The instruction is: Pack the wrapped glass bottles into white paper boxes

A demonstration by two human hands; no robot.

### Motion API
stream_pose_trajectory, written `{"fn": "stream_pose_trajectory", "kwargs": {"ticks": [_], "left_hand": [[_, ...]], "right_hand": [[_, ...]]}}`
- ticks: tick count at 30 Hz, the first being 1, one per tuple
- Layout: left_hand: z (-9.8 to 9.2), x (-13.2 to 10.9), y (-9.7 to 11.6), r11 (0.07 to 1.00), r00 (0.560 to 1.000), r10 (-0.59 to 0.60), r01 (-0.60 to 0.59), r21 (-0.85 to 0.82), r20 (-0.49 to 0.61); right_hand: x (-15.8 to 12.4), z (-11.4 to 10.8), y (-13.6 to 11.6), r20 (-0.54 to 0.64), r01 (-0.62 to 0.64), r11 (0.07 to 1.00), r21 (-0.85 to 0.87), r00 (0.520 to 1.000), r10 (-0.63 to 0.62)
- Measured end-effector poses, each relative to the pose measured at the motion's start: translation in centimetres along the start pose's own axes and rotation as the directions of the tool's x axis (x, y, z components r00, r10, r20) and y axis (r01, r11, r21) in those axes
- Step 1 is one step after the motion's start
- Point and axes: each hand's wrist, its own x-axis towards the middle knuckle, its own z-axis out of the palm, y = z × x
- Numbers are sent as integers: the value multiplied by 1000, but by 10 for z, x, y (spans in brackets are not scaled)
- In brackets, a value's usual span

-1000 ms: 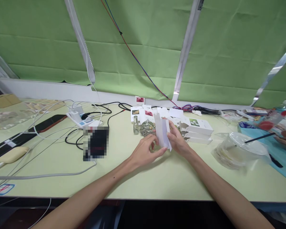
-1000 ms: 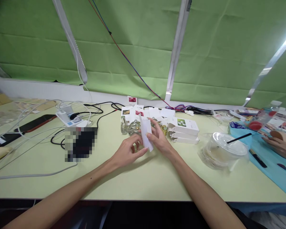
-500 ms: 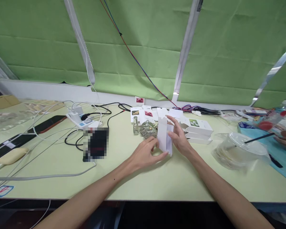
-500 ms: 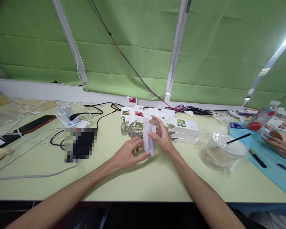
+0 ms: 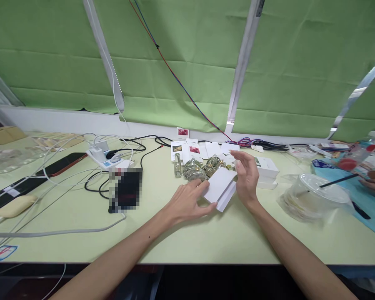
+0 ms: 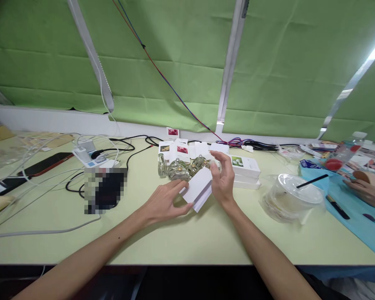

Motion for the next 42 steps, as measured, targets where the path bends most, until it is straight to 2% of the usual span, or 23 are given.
{"fn": "stream_pose_trajectory", "kwargs": {"ticks": [4,8,13,16,28,31,34,37,40,42], "left_hand": [[5,-1,-3,995,998,56,-59,82,32],[7,-1,-4,992,996,72,-78,103,55],[7,-1,-2,994,998,43,-48,101,55],[6,0,0,996,998,7,-12,88,63],[0,0,0,998,999,-3,0,63,51],[1,-1,-2,998,999,7,-10,58,42],[3,0,-3,998,999,31,-32,56,21],[4,1,-4,998,997,57,-56,19,-58],[4,1,-5,990,977,108,-123,-74,-183],[4,1,-6,973,959,169,-199,-119,-226]], "right_hand": [[1,-5,1,-99,91,969,-231,988,-116],[1,-7,-2,-3,196,917,-349,978,-210],[-5,0,-10,210,317,899,-302,942,-261],[-8,3,-12,293,360,896,-261,914,-282],[-4,10,-13,349,419,879,-230,878,-327],[3,15,-18,367,401,882,-247,881,-298],[13,22,-24,394,336,899,-281,894,-212],[29,33,-27,406,251,924,-289,906,-119],[53,48,-21,443,164,935,-315,896,-7],[70,59,-13,501,105,904,-414,856,130]]}}
